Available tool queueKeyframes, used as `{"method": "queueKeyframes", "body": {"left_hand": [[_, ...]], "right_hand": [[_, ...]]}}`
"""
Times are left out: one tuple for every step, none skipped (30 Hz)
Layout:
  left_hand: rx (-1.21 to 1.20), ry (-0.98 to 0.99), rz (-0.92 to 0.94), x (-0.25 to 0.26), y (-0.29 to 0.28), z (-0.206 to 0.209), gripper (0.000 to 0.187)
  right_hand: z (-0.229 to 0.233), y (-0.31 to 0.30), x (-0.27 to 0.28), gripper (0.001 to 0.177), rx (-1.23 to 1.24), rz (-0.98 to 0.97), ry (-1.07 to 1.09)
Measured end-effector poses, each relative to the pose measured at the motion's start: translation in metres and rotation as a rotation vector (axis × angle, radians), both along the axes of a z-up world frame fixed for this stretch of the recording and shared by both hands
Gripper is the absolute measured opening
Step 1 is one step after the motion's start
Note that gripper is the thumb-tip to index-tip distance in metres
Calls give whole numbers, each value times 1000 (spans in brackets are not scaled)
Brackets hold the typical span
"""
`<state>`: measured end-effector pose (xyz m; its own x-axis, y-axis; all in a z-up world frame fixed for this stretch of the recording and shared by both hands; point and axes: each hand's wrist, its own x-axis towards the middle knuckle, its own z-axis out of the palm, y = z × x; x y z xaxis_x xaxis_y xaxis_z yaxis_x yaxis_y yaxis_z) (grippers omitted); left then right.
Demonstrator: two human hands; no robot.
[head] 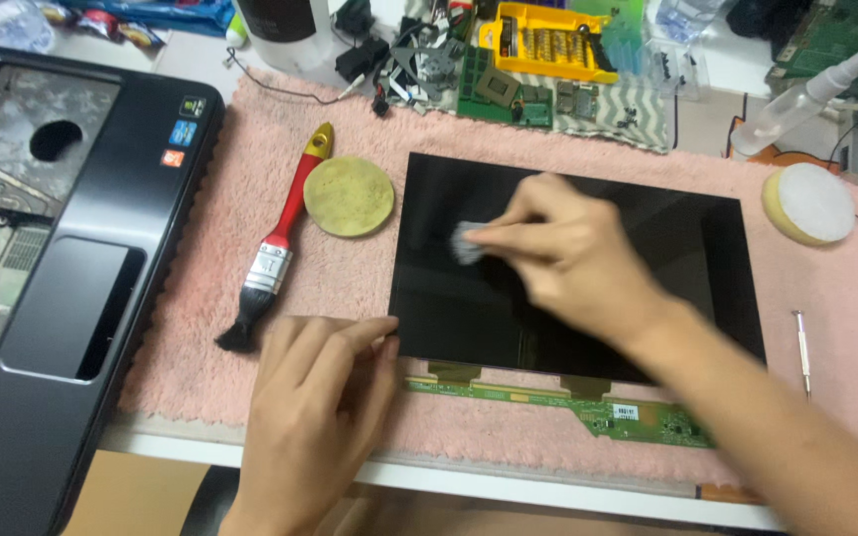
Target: The person cleans a black rectangular screen using a yellow sponge and a gray cloth. They wipe the screen surface in circular and back-and-forth motions, switching between the sponge and cloth to remove residue.
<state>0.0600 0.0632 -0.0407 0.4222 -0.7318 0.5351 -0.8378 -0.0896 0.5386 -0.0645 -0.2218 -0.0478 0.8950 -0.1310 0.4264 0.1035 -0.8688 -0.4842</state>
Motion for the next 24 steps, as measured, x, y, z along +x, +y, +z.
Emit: {"method": "queueKeyframes", "body": {"left_hand": [[-3,-6,-2,0,-1,1,17],[-13,-29,-12,0,-1,1,14],[-22,-51,-22,0,-2,1,12],[-26,-49,-18,0,-2,0,12],[-18,-71,-11,0,-3,-1,11],[-9,-94,-4,0,-2,-2,10],[-10,-94,0,-1,-2,-3,10],[-18,-90,1,-1,-2,-3,10],[-27,-86,1,-1,-2,-3,11],[-30,-91,-5,-1,-2,-2,11],[-40,-108,-6,0,-2,-2,10],[-52,-119,-9,0,-3,-2,10],[-57,-119,-18,0,-3,-5,10],[-63,-161,-10,1,-3,-9,13],[-70,-203,-1,2,-3,-12,16],[-79,-205,-6,2,-4,-15,16],[-69,-204,1,2,-5,-17,17],[-55,-208,9,2,-3,-17,19],[-60,-215,5,2,-2,-20,19],[-74,-224,7,3,-2,-21,19],[-88,-234,10,4,-3,-22,19],[-102,-248,7,7,-1,-31,19],[-94,-261,-6,10,1,-39,20],[-89,-274,-16,15,0,-47,22]], "right_hand": [[3,11,-7,36,-3,-2,-6],[6,22,-13,40,-15,70,7],[9,34,-18,44,-26,141,21],[10,24,-28,44,-30,146,23],[10,14,-38,42,-5,146,69],[10,5,-48,41,23,147,112],[7,-10,-39,41,21,151,112],[4,-25,-29,43,-32,43,113],[1,-39,-20,45,-84,-65,114],[-6,-32,-7,45,-87,-71,109],[-13,-25,7,37,-52,-70,-2],[-20,-20,20,29,-21,-70,-109],[-10,-11,9,29,-26,-79,-109],[-1,-3,0,32,-6,37,-53],[9,6,-10,35,13,152,5],[3,-20,-14,35,4,147,3],[-2,-45,-20,37,-25,103,49],[-7,-67,-24,39,-50,61,89],[-10,-71,-9,39,-55,56,83],[-12,-77,8,33,-45,1,44],[-13,-82,25,27,-35,-52,3],[-21,-70,31,27,-48,-57,-11],[-29,-57,38,28,-37,-26,-51],[-36,-48,47,29,-30,9,-90]]}}
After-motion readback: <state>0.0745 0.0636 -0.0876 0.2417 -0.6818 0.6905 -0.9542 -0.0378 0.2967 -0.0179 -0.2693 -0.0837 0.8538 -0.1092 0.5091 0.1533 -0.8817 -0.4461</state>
